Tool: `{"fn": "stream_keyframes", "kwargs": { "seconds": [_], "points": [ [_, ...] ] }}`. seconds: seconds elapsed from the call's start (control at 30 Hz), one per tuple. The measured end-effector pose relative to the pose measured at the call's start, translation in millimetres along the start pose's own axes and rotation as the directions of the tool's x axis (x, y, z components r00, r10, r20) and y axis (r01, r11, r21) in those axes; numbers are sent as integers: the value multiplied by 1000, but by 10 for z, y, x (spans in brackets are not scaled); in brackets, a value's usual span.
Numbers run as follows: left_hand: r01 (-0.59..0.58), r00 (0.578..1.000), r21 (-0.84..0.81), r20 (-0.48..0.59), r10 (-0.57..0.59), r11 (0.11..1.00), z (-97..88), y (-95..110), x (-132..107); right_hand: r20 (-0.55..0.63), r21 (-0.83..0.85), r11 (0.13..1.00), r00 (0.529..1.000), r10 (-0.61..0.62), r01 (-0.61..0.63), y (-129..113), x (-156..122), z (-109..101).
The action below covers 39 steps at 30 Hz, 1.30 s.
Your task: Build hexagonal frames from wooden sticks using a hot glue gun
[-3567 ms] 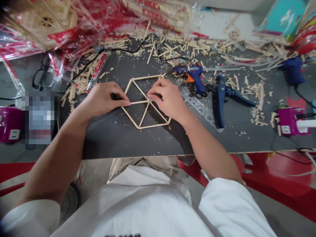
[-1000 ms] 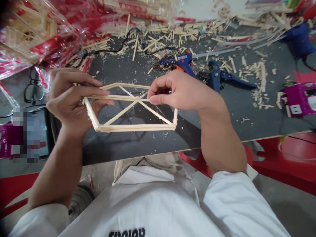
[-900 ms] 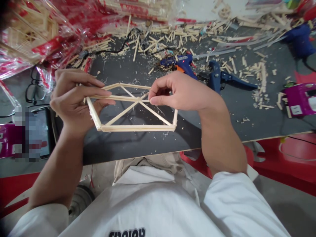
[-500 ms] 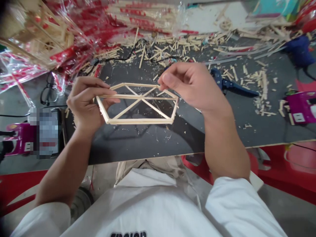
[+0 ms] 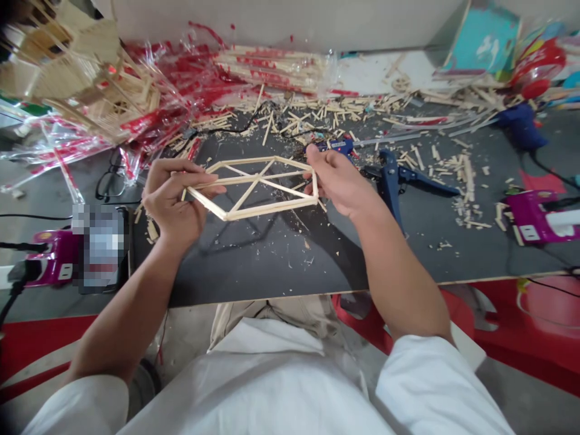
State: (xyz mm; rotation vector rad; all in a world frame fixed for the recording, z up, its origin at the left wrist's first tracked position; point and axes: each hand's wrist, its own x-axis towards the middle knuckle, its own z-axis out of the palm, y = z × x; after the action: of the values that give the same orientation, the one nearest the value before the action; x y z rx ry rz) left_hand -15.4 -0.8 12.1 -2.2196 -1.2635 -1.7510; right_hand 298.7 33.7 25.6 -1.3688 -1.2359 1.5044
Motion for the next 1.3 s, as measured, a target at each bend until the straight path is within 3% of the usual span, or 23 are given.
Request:
{"fn": "stream_keyframes", "kwargs": {
  "seconds": [0.13, 0.23, 0.33, 0.43, 0.53, 0.6, 0.7, 0.83, 0.87, 0.93, 1.03, 1.13, 1.2, 1.3],
  "points": [
    [13, 999, -22, 31, -13, 1000, -20, 28, 7, 119, 62, 998, 993, 15, -23, -63, -56, 87],
    [102, 994, -9, 39, -102, 995, -20, 17, -7, 36, 94, 992, 995, -90, 86, -92, -91, 137],
    [278, 960, -152, 83, -268, 949, 10, -64, -38, -66, 52, 979, 979, -192, 196, -87, -82, 142],
    [536, 841, -309, 276, -466, 786, 17, -141, -26, -141, -19, 966, 956, -258, 258, -64, -46, 117],
    [767, 641, -365, 478, -601, 528, -21, -109, 45, -149, -67, 955, 943, -296, 289, -41, -21, 99],
    [842, 540, -360, 568, -622, 402, -47, -26, 92, -134, -90, 942, 933, -334, 324, -24, -12, 102],
    [885, 461, -297, 661, -592, 358, -55, 102, 108, -108, -131, 907, 904, -414, 400, 15, 4, 119],
    [894, 410, -215, 749, -520, 394, -30, 149, 47, -110, -198, 862, 863, -493, 467, 46, -2, 160],
    [883, 418, -207, 754, -507, 420, -26, 144, 32, -125, -221, 854, 854, -504, 471, 41, -17, 173],
    [833, 487, -223, 730, -480, 506, -29, 138, 16, -172, -280, 842, 839, -517, 461, 17, -65, 197],
    [650, 687, -247, 595, -417, 719, -64, 162, 24, -228, -368, 819, 811, -539, 440, -27, -149, 218],
    [313, 885, -157, 405, -228, 937, -124, 206, 50, -229, -422, 780, 778, -585, 462, -55, -211, 225],
    [96, 939, -123, 342, -48, 988, -157, 224, 66, -231, -444, 757, 755, -614, 480, -68, -234, 236],
    [-55, 943, -116, 320, 90, 992, -183, 237, 83, -231, -413, 732, 714, -660, 543, -82, -248, 273]
  ]
}}
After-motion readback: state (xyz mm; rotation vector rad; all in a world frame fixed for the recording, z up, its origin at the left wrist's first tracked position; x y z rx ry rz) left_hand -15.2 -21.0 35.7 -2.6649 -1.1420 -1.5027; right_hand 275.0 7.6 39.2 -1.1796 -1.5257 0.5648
